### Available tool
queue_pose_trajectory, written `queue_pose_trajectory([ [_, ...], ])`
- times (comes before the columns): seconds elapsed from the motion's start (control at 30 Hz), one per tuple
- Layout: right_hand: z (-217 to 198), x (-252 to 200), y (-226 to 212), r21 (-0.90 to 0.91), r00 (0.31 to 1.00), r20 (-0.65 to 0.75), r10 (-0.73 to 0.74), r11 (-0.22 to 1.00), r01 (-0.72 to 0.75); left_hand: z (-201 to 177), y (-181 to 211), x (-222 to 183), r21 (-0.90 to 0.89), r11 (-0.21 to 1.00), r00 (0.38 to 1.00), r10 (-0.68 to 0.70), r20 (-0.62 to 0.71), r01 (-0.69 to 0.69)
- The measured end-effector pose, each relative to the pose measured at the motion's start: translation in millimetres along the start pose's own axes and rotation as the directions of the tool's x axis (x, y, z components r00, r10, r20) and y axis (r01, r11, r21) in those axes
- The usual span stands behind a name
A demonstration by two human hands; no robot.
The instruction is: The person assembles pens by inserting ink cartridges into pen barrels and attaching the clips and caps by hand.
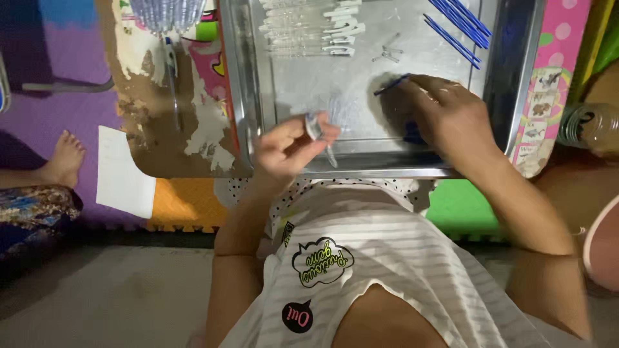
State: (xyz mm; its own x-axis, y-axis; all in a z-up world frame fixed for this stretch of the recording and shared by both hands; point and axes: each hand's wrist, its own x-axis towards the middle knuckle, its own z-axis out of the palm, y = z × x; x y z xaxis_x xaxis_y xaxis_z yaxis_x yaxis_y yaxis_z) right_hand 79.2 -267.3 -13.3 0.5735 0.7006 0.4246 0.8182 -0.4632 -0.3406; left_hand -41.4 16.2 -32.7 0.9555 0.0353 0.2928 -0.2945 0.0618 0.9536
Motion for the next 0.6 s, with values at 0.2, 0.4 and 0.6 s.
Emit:
queue_pose_trajectory([
  [0.2,51,-5,26,-0.52,0.949,0.208,-0.238,0.795,0.314,-1,9,15,-0.395,0.878,0.955,-0.296,-0.004,0.27],
  [0.4,11,-8,2,0.753,0.904,0.215,0.369,0.527,-0.395,15,1,19,-0.432,0.869,0.97,-0.228,0.079,0.24],
  [0.6,-13,9,-44,0.865,0.915,0.108,0.389,0.416,-0.28,50,4,21,-0.399,0.89,0.968,-0.152,0.198,0.221],
])
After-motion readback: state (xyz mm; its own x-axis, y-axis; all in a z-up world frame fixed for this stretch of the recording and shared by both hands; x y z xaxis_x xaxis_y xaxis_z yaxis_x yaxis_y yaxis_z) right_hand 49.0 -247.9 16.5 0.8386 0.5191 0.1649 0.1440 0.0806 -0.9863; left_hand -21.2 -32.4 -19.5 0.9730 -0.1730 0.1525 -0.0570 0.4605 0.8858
